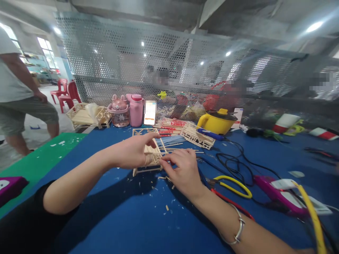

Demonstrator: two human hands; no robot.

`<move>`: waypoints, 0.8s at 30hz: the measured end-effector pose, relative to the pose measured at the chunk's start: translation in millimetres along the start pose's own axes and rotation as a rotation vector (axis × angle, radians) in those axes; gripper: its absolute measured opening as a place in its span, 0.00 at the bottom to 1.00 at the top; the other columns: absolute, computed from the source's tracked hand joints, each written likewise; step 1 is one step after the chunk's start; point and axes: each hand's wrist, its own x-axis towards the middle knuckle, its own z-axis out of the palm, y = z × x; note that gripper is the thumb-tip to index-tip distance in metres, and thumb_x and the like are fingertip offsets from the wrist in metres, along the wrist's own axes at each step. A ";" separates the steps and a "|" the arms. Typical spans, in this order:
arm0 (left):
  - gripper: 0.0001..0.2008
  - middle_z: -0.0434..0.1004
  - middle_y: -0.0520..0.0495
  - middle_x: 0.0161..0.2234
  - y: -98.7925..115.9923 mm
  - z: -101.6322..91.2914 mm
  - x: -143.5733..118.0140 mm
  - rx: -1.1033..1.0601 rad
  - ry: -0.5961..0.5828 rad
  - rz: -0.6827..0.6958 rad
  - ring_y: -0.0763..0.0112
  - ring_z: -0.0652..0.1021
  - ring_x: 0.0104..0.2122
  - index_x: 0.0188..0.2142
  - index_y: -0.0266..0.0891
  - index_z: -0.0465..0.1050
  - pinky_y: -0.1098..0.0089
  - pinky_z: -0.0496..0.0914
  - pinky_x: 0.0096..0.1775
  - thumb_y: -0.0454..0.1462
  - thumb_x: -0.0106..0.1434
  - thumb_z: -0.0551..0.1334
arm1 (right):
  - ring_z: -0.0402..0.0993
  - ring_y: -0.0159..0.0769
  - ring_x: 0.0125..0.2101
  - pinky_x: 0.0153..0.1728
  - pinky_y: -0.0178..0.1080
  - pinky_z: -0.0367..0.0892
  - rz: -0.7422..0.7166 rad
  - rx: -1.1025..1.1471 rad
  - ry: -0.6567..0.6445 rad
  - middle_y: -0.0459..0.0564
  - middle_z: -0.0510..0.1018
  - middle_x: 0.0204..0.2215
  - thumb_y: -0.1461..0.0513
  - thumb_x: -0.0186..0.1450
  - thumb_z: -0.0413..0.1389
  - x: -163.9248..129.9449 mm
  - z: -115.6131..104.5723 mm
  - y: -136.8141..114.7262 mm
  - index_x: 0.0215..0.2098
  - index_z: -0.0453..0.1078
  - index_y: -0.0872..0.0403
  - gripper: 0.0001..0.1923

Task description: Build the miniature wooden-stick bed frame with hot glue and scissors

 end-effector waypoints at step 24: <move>0.24 0.77 0.51 0.32 -3.5 15.8 6.8 0.034 0.065 -0.010 0.70 0.76 0.33 0.55 0.39 0.61 0.70 0.67 0.35 0.35 0.58 0.59 | 0.70 0.34 0.28 0.37 0.41 0.51 0.014 -0.022 0.036 0.43 0.76 0.21 0.62 0.61 0.56 0.2 7.2 -2.2 0.24 0.73 0.53 0.09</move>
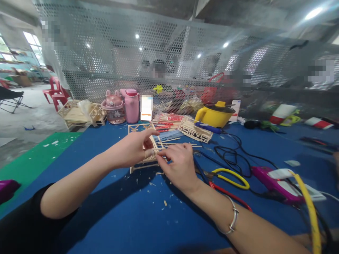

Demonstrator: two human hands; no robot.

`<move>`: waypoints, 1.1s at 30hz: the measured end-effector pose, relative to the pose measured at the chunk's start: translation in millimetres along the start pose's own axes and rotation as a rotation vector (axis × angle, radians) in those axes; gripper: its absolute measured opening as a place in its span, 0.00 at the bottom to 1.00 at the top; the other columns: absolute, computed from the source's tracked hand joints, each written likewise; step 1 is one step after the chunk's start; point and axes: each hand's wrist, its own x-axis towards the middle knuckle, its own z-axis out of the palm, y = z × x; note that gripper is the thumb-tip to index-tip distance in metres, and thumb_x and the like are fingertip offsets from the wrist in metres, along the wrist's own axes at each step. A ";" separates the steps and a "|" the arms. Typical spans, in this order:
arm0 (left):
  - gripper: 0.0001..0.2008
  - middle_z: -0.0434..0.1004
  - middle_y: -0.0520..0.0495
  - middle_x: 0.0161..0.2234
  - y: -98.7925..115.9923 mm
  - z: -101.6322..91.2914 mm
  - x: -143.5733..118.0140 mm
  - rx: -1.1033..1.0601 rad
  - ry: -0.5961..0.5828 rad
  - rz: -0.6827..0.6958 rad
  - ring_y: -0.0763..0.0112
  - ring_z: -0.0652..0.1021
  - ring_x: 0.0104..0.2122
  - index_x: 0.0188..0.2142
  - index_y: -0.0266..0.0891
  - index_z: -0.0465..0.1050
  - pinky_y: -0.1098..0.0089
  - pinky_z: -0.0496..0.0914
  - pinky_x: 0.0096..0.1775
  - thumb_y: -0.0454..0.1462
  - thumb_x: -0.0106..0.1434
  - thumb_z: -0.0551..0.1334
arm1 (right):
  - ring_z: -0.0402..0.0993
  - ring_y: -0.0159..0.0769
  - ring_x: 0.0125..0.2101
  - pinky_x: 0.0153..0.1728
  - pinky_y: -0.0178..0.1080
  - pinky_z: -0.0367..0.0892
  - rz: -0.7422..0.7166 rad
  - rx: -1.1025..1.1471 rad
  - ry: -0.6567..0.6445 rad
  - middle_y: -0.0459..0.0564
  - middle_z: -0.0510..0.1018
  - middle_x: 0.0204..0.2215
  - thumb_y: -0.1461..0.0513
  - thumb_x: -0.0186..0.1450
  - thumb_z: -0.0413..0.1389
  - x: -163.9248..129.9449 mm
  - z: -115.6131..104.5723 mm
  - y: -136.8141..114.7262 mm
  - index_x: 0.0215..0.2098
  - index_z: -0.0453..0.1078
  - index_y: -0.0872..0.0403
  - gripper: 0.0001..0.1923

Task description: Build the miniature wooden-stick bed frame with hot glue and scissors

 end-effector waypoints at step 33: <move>0.23 0.78 0.50 0.31 -2.0 14.7 -3.0 0.157 0.106 0.028 0.69 0.77 0.30 0.54 0.40 0.62 0.70 0.67 0.32 0.33 0.59 0.56 | 0.64 0.30 0.28 0.31 0.33 0.63 0.436 0.562 -0.187 0.42 0.69 0.26 0.66 0.53 0.55 -7.6 13.8 14.4 0.36 0.69 0.53 0.11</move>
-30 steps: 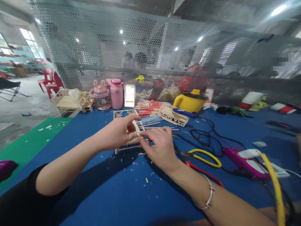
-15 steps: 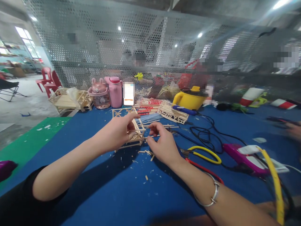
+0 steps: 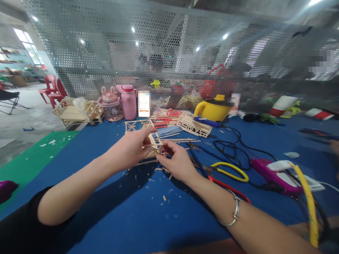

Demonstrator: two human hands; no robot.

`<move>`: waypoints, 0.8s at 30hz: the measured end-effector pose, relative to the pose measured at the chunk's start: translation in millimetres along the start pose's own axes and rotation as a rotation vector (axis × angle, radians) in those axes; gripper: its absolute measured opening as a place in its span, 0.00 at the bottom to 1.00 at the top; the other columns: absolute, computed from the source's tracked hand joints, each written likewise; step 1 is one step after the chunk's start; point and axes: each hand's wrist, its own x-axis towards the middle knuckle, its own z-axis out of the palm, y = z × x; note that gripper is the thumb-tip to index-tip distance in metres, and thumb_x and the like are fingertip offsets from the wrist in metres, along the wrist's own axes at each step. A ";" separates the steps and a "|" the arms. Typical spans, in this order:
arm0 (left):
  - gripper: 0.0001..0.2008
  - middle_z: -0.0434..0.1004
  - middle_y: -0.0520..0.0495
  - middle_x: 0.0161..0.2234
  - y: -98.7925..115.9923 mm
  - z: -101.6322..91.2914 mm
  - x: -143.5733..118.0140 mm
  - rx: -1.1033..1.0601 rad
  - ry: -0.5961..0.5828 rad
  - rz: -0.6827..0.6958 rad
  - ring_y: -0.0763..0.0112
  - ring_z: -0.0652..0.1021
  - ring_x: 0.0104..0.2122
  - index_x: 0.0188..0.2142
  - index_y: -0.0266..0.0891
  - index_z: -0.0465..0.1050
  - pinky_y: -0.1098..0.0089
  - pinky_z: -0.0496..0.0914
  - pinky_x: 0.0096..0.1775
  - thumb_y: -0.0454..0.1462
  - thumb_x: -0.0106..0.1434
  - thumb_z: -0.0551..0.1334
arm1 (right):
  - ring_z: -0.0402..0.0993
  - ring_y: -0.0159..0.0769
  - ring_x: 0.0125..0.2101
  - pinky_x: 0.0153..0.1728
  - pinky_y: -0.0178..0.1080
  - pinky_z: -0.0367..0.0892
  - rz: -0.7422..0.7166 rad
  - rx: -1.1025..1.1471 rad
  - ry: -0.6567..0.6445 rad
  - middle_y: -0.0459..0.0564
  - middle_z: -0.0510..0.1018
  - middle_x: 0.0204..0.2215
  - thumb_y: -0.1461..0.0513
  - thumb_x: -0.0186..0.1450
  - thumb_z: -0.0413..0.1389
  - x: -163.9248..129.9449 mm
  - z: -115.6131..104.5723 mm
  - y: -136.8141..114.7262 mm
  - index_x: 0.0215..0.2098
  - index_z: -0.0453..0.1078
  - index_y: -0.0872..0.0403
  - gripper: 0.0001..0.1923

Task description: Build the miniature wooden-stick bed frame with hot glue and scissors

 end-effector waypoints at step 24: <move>0.24 0.78 0.51 0.31 -0.7 0.1 -0.5 -0.033 0.015 -0.002 0.70 0.77 0.30 0.55 0.41 0.61 0.71 0.67 0.31 0.31 0.58 0.57 | 0.66 0.35 0.33 0.34 0.39 0.65 -0.140 -0.126 0.249 0.47 0.69 0.32 0.69 0.47 0.51 -0.9 -2.6 -6.1 0.40 0.59 0.52 0.21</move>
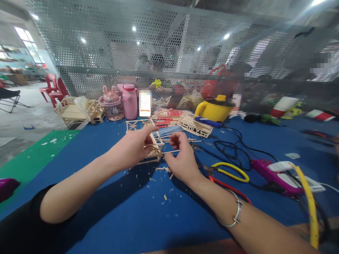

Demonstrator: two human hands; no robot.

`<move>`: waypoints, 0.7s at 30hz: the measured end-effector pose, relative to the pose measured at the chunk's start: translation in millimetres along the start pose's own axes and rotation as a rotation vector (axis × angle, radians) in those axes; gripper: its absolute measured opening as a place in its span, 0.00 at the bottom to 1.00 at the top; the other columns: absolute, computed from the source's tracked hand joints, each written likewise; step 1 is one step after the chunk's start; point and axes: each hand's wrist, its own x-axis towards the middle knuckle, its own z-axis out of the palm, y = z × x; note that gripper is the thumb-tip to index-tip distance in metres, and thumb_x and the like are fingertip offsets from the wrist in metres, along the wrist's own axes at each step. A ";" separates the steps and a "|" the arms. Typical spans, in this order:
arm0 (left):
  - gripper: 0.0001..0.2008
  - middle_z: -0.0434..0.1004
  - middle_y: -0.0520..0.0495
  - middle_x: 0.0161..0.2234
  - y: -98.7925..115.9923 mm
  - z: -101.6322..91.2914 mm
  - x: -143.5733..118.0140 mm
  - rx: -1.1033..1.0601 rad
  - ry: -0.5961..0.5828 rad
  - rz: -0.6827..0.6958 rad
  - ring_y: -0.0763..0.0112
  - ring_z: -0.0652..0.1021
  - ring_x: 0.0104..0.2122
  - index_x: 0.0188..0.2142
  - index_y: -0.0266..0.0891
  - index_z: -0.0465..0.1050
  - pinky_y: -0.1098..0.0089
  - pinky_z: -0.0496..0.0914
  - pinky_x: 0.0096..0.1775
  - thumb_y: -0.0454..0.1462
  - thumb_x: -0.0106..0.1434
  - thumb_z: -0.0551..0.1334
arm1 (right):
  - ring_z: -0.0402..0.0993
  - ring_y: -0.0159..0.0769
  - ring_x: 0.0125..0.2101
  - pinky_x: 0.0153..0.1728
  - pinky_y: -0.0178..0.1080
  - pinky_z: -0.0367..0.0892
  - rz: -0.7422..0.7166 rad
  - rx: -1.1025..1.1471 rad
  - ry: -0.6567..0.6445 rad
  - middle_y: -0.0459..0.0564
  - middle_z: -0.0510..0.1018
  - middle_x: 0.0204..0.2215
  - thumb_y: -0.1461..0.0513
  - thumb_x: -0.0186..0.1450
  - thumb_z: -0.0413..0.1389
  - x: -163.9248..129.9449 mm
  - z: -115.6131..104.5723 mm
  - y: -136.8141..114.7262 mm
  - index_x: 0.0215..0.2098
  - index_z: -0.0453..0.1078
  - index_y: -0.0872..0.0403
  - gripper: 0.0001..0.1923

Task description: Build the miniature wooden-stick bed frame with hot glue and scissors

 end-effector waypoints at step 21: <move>0.27 0.78 0.50 0.31 0.5 -0.4 -0.3 0.000 0.014 -0.005 0.69 0.77 0.30 0.56 0.40 0.60 0.71 0.67 0.31 0.29 0.57 0.56 | 0.66 0.43 0.43 0.46 0.47 0.65 -0.196 -0.179 -0.025 0.55 0.69 0.41 0.70 0.49 0.51 -3.4 -0.9 -6.6 0.47 0.59 0.55 0.26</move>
